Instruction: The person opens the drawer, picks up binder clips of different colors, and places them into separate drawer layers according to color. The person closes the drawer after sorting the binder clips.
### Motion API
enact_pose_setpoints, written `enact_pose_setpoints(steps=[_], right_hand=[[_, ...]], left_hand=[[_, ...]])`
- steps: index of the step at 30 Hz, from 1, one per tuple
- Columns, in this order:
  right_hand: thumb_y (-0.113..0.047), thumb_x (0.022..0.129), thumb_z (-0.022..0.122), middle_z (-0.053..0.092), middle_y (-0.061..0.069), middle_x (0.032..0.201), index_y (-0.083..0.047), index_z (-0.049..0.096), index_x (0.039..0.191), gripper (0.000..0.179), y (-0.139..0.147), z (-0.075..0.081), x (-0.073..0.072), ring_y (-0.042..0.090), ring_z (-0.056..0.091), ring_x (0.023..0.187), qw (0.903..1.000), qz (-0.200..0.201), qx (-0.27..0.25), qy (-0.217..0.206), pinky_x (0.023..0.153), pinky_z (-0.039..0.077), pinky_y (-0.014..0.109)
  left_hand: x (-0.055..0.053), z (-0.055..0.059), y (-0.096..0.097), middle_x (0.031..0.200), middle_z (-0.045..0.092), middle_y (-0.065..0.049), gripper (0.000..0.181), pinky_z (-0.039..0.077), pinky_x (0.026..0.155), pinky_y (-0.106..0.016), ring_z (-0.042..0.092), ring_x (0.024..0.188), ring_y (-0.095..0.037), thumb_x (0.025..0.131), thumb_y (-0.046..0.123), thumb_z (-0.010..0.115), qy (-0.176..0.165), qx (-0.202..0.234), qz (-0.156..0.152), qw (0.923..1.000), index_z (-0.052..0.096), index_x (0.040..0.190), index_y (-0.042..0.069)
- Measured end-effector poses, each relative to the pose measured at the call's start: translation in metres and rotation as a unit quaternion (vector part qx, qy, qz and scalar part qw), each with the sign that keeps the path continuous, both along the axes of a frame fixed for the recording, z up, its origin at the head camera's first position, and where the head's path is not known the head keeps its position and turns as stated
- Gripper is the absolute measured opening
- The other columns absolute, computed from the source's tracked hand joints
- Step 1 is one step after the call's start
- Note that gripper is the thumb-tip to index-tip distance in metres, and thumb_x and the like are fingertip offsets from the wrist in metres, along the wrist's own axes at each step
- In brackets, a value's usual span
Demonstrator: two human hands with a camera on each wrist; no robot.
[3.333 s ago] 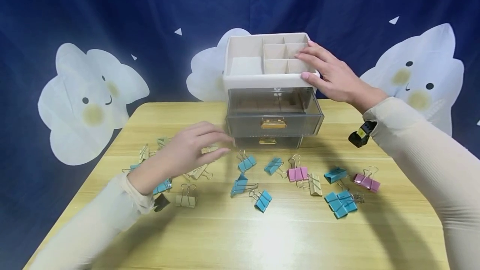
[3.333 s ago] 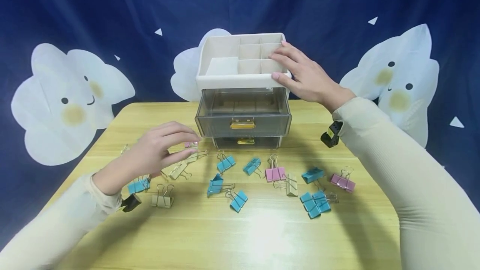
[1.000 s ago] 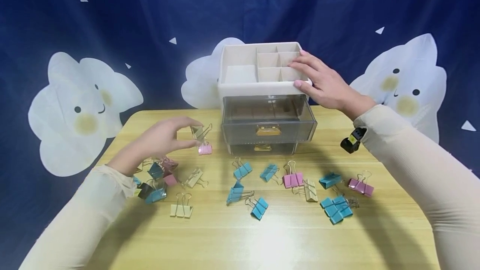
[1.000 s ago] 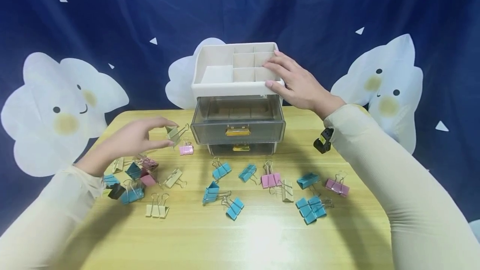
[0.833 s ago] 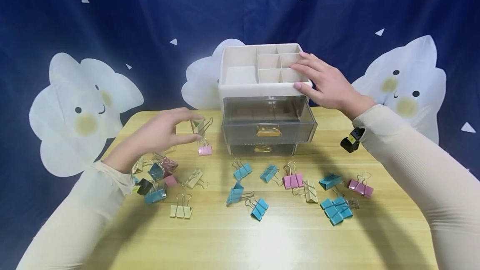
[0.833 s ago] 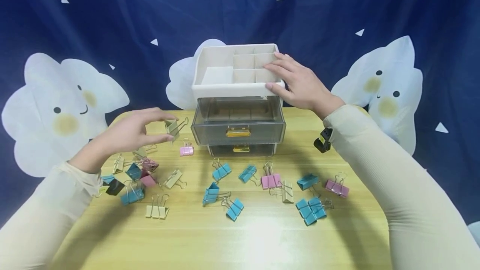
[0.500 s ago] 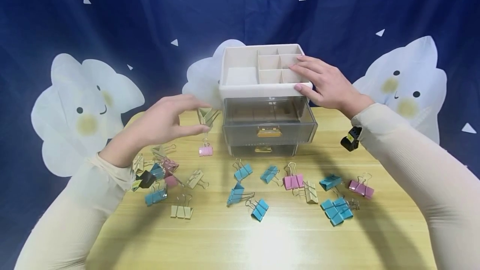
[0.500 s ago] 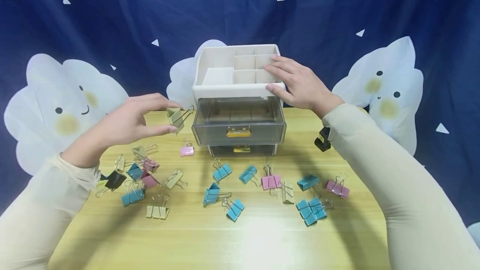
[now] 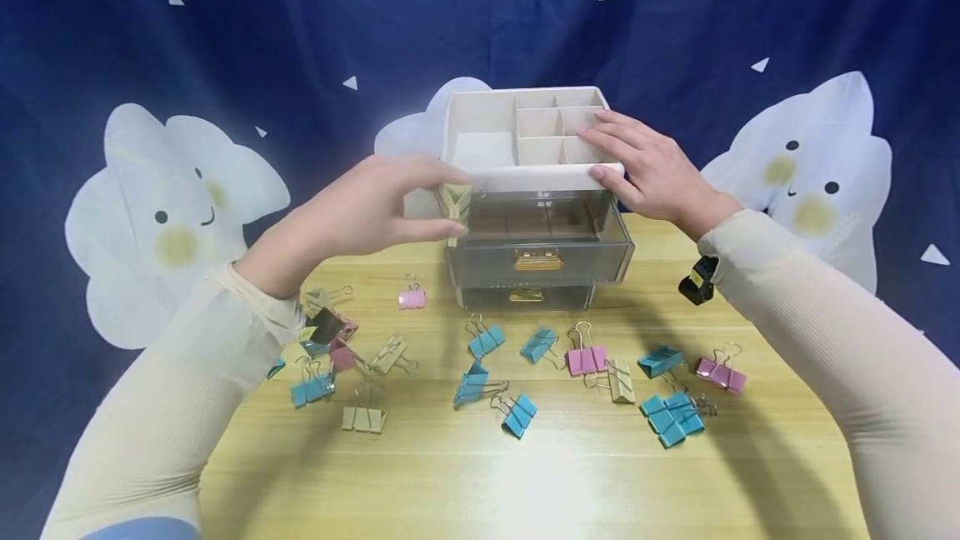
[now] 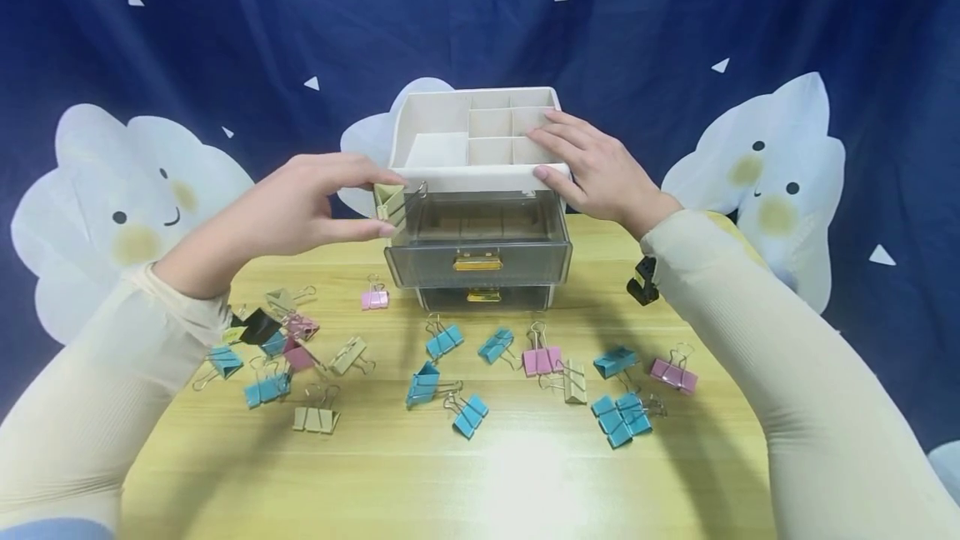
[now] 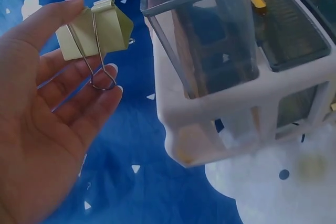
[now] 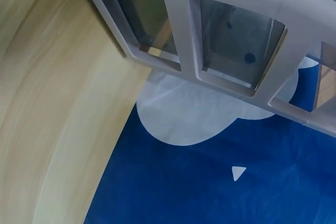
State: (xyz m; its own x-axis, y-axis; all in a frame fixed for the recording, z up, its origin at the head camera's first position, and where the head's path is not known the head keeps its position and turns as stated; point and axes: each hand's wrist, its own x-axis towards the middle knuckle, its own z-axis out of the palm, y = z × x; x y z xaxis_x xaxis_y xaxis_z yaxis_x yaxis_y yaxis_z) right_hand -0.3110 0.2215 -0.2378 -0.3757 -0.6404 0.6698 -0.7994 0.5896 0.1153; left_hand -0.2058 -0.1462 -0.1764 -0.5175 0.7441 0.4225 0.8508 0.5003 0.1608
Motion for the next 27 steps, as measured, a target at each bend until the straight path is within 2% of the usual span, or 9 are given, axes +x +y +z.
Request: enact_pose_setpoints(steps=[5,8,13,18,23,27], right_hand=[[-0.059,0.101,0.030,0.051,0.016,0.141,-0.007,0.055,0.138,0.068,0.000,-0.001,0.001,0.024,0.036,0.140,1.0000,-0.005,-0.004,0.001,0.114,0.029,0.041],[-0.058,0.101,0.031,0.052,0.017,0.140,-0.007,0.055,0.137,0.068,0.000,-0.001,0.000,0.024,0.036,0.140,1.0000,-0.003,-0.006,-0.001,0.114,0.029,0.041],[-0.059,0.101,0.030,0.053,0.018,0.138,-0.006,0.056,0.137,0.069,-0.002,-0.001,0.000,0.025,0.037,0.139,1.0000,-0.001,-0.007,0.003,0.114,0.029,0.040],[-0.059,0.101,0.031,0.053,0.018,0.139,-0.005,0.056,0.136,0.069,-0.002,0.003,0.002,0.026,0.037,0.139,1.0000,-0.001,-0.002,-0.002,0.114,0.029,0.041],[-0.053,0.100,0.044,0.049,0.015,0.144,-0.007,0.056,0.138,0.061,-0.001,0.013,0.008,0.027,0.036,0.140,0.9978,-0.028,0.022,-0.055,0.111,0.032,0.047],[-0.046,0.097,0.055,0.046,0.014,0.147,-0.009,0.055,0.140,0.057,-0.001,0.029,0.014,0.028,0.037,0.139,0.9901,-0.057,0.067,-0.110,0.109,0.034,0.053]], left_hand=[[-0.011,0.007,0.018,0.118,0.066,-0.001,0.045,0.045,0.097,-0.035,0.058,0.106,-0.015,0.086,0.032,0.076,-0.023,-0.030,0.017,0.9992,0.066,0.124,0.010],[-0.017,0.008,0.026,0.120,0.065,-0.001,0.045,0.044,0.098,-0.034,0.058,0.107,-0.014,0.087,0.035,0.075,-0.032,-0.053,0.027,0.9977,0.065,0.125,0.012],[-0.026,0.007,0.037,0.119,0.065,0.003,0.046,0.046,0.093,-0.033,0.062,0.099,-0.010,0.088,0.037,0.074,-0.057,-0.088,0.029,0.9941,0.064,0.128,0.017],[-0.034,0.007,0.048,0.107,0.066,0.005,0.045,0.046,0.087,-0.032,0.060,0.089,-0.010,0.088,0.035,0.074,-0.095,-0.118,0.003,0.9885,0.063,0.127,0.017],[-0.041,0.007,0.058,0.090,0.066,0.003,0.040,0.045,0.085,-0.032,0.056,0.081,-0.013,0.089,0.031,0.072,-0.116,-0.163,-0.031,0.9793,0.063,0.123,0.011],[-0.046,0.003,0.065,0.077,0.066,0.006,0.033,0.046,0.079,-0.031,0.059,0.073,-0.011,0.090,0.027,0.071,-0.124,-0.198,-0.048,0.9711,0.064,0.117,0.011]])
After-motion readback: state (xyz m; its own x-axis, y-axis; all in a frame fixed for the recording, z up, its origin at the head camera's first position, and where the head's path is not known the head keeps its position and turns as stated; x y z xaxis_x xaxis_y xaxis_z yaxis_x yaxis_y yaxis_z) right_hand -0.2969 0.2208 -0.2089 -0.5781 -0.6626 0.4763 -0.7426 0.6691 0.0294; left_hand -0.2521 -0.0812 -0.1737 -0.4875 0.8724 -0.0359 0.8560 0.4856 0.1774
